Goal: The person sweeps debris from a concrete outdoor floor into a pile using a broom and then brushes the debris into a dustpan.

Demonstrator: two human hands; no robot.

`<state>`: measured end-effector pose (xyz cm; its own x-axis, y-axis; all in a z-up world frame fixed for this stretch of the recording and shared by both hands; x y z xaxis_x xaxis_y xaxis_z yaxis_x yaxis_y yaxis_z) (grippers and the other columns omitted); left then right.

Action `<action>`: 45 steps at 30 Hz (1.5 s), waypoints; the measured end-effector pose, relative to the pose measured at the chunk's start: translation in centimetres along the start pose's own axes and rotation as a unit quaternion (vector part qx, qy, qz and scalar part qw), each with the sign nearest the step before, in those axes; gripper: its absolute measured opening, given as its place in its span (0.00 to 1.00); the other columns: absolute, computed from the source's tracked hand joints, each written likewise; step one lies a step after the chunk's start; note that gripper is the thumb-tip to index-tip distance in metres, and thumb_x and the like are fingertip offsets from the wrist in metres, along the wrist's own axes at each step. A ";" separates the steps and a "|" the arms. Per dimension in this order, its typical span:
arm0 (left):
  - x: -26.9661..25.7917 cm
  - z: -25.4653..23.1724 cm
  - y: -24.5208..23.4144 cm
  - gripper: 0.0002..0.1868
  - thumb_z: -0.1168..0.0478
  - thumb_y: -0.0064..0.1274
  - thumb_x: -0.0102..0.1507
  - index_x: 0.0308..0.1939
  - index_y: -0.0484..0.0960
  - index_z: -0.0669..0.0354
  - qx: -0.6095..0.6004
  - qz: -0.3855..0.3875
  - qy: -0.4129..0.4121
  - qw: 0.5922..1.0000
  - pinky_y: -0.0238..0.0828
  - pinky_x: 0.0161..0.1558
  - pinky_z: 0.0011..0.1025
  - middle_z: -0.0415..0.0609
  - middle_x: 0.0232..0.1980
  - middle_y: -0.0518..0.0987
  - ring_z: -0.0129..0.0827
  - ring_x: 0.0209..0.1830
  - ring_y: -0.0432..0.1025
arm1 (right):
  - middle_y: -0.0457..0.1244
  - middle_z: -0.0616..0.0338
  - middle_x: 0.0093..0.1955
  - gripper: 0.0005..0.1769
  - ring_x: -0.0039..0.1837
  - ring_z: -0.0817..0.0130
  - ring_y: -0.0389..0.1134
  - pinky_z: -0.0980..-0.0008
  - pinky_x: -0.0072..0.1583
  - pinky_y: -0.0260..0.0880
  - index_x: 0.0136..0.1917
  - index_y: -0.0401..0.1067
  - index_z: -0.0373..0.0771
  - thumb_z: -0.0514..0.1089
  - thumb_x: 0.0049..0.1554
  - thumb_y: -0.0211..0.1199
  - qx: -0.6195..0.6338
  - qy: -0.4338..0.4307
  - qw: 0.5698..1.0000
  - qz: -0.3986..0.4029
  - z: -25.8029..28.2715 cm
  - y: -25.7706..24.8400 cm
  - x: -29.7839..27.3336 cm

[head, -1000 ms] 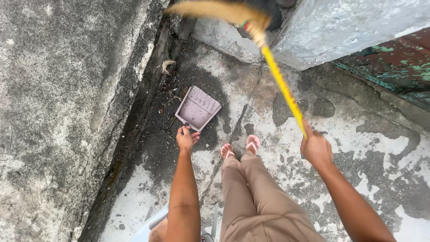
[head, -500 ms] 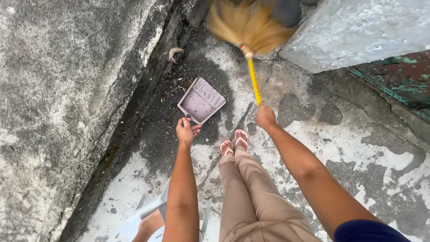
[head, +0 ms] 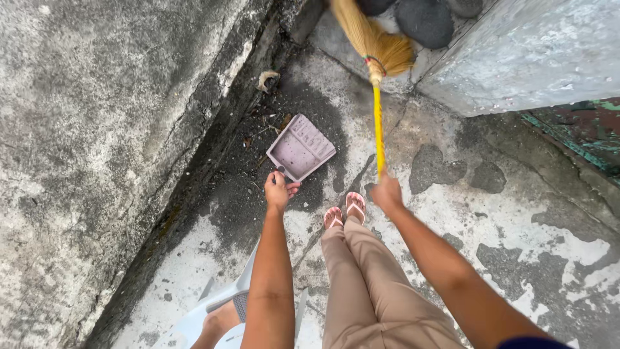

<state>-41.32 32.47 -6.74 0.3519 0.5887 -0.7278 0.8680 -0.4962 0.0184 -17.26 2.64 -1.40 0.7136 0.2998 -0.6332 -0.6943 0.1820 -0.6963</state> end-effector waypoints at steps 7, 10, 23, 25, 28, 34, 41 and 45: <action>-0.7 1.4 0.6 0.17 0.45 0.35 0.73 0.45 0.69 0.53 -0.020 0.000 0.019 1.000 0.66 0.19 0.26 0.58 0.28 0.84 0.29 0.16 0.73 | 0.68 0.39 0.51 0.33 0.54 0.43 0.73 0.47 0.54 0.75 0.74 0.59 0.37 0.40 0.57 0.59 -0.201 -0.079 0.974 0.064 8.9 0.4 5.8; -0.7 1.3 0.1 0.17 0.45 0.35 0.74 0.45 0.69 0.53 -0.004 -0.013 0.011 1.000 0.65 0.20 0.25 0.57 0.29 0.85 0.27 0.17 0.73 | 0.68 0.41 0.52 0.32 0.54 0.44 0.73 0.47 0.55 0.75 0.74 0.60 0.41 0.40 0.57 0.60 -0.253 -0.125 0.952 0.119 8.4 -2.0 1.9; -0.3 1.1 1.7 0.17 0.47 0.35 0.74 0.43 0.69 0.56 -0.005 -0.030 0.019 0.999 0.66 0.19 0.25 0.52 0.26 0.81 0.31 0.20 0.77 | 0.70 0.35 0.50 0.37 0.52 0.42 0.74 0.49 0.55 0.75 0.77 0.57 0.35 0.37 0.55 0.59 -0.194 -0.029 0.980 0.013 3.5 -7.6 -2.9; -0.4 1.0 1.7 0.17 0.48 0.35 0.74 0.43 0.70 0.56 -0.008 -0.037 0.025 0.999 0.65 0.19 0.26 0.51 0.25 0.79 0.32 0.20 0.78 | 0.70 0.38 0.52 0.24 0.54 0.43 0.73 0.48 0.56 0.75 0.68 0.67 0.34 0.39 0.59 0.58 -0.192 -0.014 0.981 0.026 6.1 -4.3 0.7; -0.5 1.5 1.6 0.16 0.48 0.36 0.74 0.44 0.70 0.56 -0.012 -0.027 0.023 0.999 0.63 0.19 0.25 0.50 0.26 0.81 0.32 0.21 0.76 | 0.70 0.37 0.49 0.32 0.52 0.43 0.73 0.50 0.53 0.76 0.72 0.60 0.31 0.38 0.56 0.60 -0.188 -0.064 0.979 0.053 9.2 -1.0 2.5; -0.4 1.0 0.8 0.17 0.50 0.37 0.75 0.42 0.70 0.59 -0.028 -0.033 0.059 0.997 0.65 0.19 0.27 0.45 0.27 0.76 0.34 0.24 0.81 | 0.69 0.39 0.49 0.31 0.54 0.42 0.72 0.48 0.57 0.73 0.68 0.71 0.46 0.36 0.50 0.59 -0.155 -0.169 0.966 0.118 6.7 -2.4 -1.6; -0.1 1.2 1.8 0.16 0.50 0.37 0.74 0.42 0.70 0.58 0.003 -0.047 0.043 0.998 0.64 0.18 0.26 0.48 0.26 0.78 0.34 0.21 0.78 | 0.70 0.37 0.48 0.43 0.50 0.41 0.73 0.50 0.56 0.74 0.80 0.56 0.64 0.39 0.54 0.60 -0.100 -0.009 0.994 0.041 -8.9 -12.8 -11.6; 0.0 1.5 2.7 0.15 0.51 0.38 0.73 0.43 0.71 0.58 -0.009 -0.044 0.048 0.998 0.62 0.16 0.26 0.45 0.27 0.76 0.33 0.21 0.79 | 0.69 0.33 0.48 0.43 0.50 0.37 0.72 0.48 0.56 0.73 0.80 0.55 0.46 0.39 0.53 0.61 -0.077 -0.007 0.997 -0.026 -12.9 -10.2 -6.8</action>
<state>-39.48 30.10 -7.73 0.3044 0.6880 -0.6588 0.9029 -0.4289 -0.0307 -13.86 -13.31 5.65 0.7463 0.3063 -0.5909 -0.6328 0.0515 -0.7726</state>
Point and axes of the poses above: each hand's wrist, its own x-axis towards the middle knuckle, its own y-axis out of the palm, z = x × y, the point moved 8 cm from there along x, towards the middle knuckle
